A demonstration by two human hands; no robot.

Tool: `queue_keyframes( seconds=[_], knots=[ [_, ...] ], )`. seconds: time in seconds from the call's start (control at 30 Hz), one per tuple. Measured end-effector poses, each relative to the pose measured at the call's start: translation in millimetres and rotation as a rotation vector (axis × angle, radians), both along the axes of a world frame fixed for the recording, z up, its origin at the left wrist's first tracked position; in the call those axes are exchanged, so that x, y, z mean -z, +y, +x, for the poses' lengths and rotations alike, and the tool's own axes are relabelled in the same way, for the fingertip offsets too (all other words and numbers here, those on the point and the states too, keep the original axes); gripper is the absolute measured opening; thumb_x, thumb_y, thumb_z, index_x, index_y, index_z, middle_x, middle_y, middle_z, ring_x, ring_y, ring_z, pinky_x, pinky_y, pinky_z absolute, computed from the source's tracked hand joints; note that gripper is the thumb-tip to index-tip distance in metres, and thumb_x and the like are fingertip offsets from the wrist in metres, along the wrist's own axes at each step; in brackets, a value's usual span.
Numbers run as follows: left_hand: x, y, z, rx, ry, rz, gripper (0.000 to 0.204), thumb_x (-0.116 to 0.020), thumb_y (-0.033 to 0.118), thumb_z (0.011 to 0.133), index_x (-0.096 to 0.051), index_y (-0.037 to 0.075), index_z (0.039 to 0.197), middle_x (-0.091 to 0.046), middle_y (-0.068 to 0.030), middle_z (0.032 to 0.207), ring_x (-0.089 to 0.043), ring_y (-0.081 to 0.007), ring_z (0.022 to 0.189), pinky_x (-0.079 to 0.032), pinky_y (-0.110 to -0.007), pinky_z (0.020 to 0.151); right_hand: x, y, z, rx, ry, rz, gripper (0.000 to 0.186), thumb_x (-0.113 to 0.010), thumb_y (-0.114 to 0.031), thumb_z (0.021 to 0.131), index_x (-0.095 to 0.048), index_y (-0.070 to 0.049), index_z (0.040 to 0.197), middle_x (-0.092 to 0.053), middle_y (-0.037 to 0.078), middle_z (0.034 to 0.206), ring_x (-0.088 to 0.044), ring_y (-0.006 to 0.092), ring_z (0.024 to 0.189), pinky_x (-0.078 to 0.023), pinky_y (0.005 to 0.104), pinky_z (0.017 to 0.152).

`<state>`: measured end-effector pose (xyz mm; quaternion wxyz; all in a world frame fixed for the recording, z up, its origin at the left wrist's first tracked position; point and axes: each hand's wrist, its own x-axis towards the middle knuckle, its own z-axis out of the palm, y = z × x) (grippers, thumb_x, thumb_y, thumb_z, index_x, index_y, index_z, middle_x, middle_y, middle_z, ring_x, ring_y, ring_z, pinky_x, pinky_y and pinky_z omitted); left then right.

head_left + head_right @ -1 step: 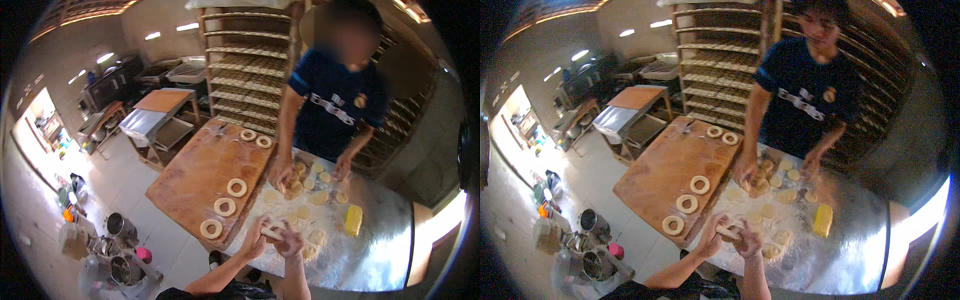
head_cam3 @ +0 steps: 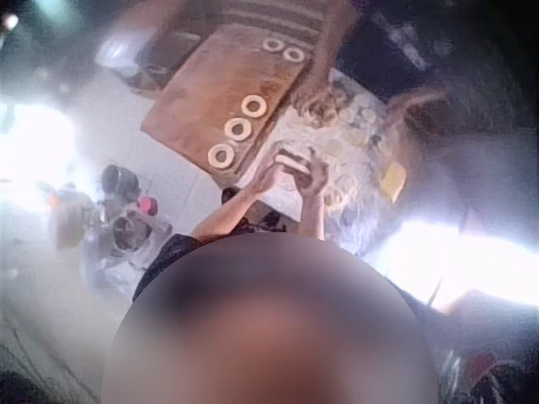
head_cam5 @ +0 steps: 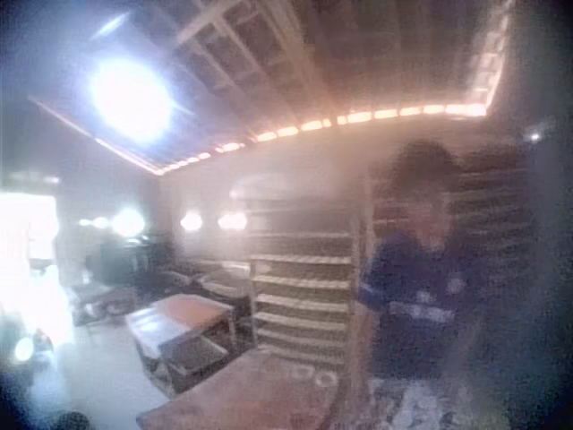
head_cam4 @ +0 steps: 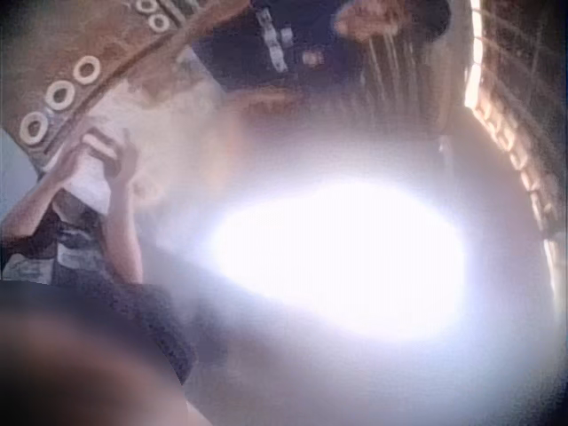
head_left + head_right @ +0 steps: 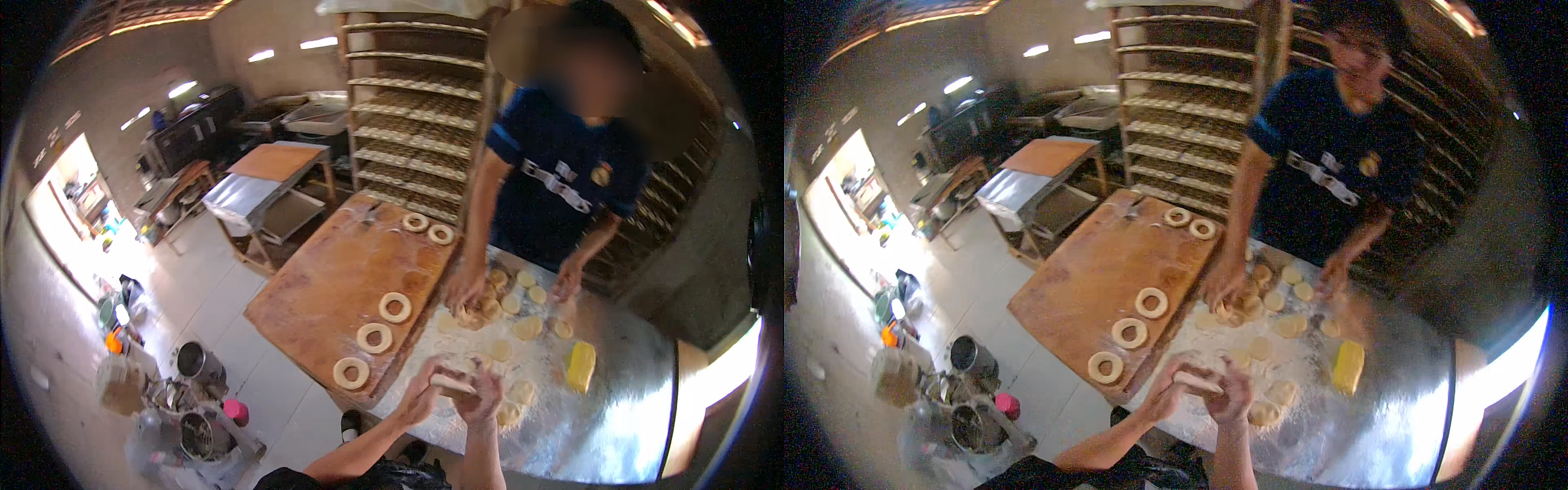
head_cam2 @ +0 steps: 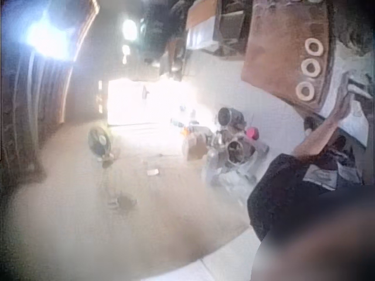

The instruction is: The person shapes small dough pieces into ring shapes by hand and places them on a wooden board. Another person works alongside, also shaping dough and arranging the rings on the board.

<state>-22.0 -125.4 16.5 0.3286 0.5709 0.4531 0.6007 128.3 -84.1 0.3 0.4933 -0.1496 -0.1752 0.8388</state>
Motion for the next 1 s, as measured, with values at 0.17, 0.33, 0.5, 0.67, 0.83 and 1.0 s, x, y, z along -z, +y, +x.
queue_keyframes(
  seconds=[0.17, 0.33, 0.5, 0.67, 0.83, 1.0],
  knots=[
    [5.8, -11.8, -21.9, 0.013, -0.192, -0.163, 0.043, -0.047, 0.022, 0.101, -0.036, 0.000, 0.137, -0.060, -0.0104, 0.079, -0.063, -0.0211, 0.071, -0.053, -0.036, 0.065, -14.9, -5.4, -39.9, 0.070, -0.540, 0.568, 0.087, -0.037, -0.072, 0.096, -0.034, -0.003, 0.150, -0.069, 0.021, 0.098, -0.067, 0.0280, 0.089, -0.053, 0.0382, 0.082],
    [16.4, -8.8, -77.3, -0.225, 0.425, -0.044, 0.036, -0.052, 0.029, 0.103, -0.046, 0.003, 0.127, -0.065, -0.0145, 0.070, -0.066, -0.0319, 0.057, -0.051, -0.042, 0.053, -21.6, -12.7, -97.8, -0.045, -0.881, 0.668, 0.100, -0.032, -0.082, 0.091, -0.028, -0.004, 0.153, -0.062, 0.016, 0.123, -0.066, 0.0227, 0.088, -0.053, 0.0319, 0.077],
    [14.9, -23.1, -141.0, -0.244, 0.357, 0.017, 0.022, -0.058, 0.025, 0.098, -0.057, 0.006, 0.110, -0.066, -0.0158, 0.070, -0.067, -0.0350, 0.060, -0.052, -0.044, 0.054, -13.3, -19.7, -166.7, 0.150, -0.599, 0.458, 0.095, -0.033, -0.081, 0.092, -0.038, -0.003, 0.145, -0.050, 0.016, 0.138, -0.057, 0.0234, 0.109, -0.045, 0.0336, 0.088],
    [15.5, -20.6, -202.3, -0.229, 0.271, -0.012, 0.016, -0.056, 0.022, 0.097, -0.059, 0.008, 0.104, -0.065, -0.0161, 0.067, -0.066, -0.0358, 0.058, -0.050, -0.044, 0.051, -6.1, -12.4, -221.1, 0.040, -0.261, 0.560, 0.091, -0.035, -0.076, 0.095, -0.037, -0.002, 0.147, -0.043, 0.021, 0.148, -0.049, 0.0313, 0.127, -0.038, 0.0439, 0.108],
    [14.4, -14.1, -242.8, -0.241, 0.445, -0.009, 0.021, -0.049, 0.026, 0.101, -0.059, 0.009, 0.109, -0.066, -0.0162, 0.068, -0.067, -0.0356, 0.061, -0.052, -0.045, 0.053, -14.3, -19.7, -259.2, 0.003, -0.104, 0.427, 0.098, -0.046, -0.073, 0.093, -0.021, -0.003, 0.157, -0.056, 0.022, 0.134, -0.061, 0.0320, 0.107, -0.050, 0.0401, 0.095],
    [9.4, -10.5, -264.2, -0.154, 0.499, -0.108, 0.026, -0.047, 0.030, 0.103, -0.056, 0.010, 0.115, -0.067, -0.0176, 0.071, -0.068, -0.0387, 0.065, -0.053, -0.050, 0.057, -22.1, -8.4, -276.1, -0.081, -0.737, 0.659, 0.084, -0.048, -0.062, 0.095, -0.025, -0.007, 0.155, -0.060, 0.019, 0.113, -0.062, 0.0256, 0.085, -0.053, 0.0303, 0.074]
  ],
)
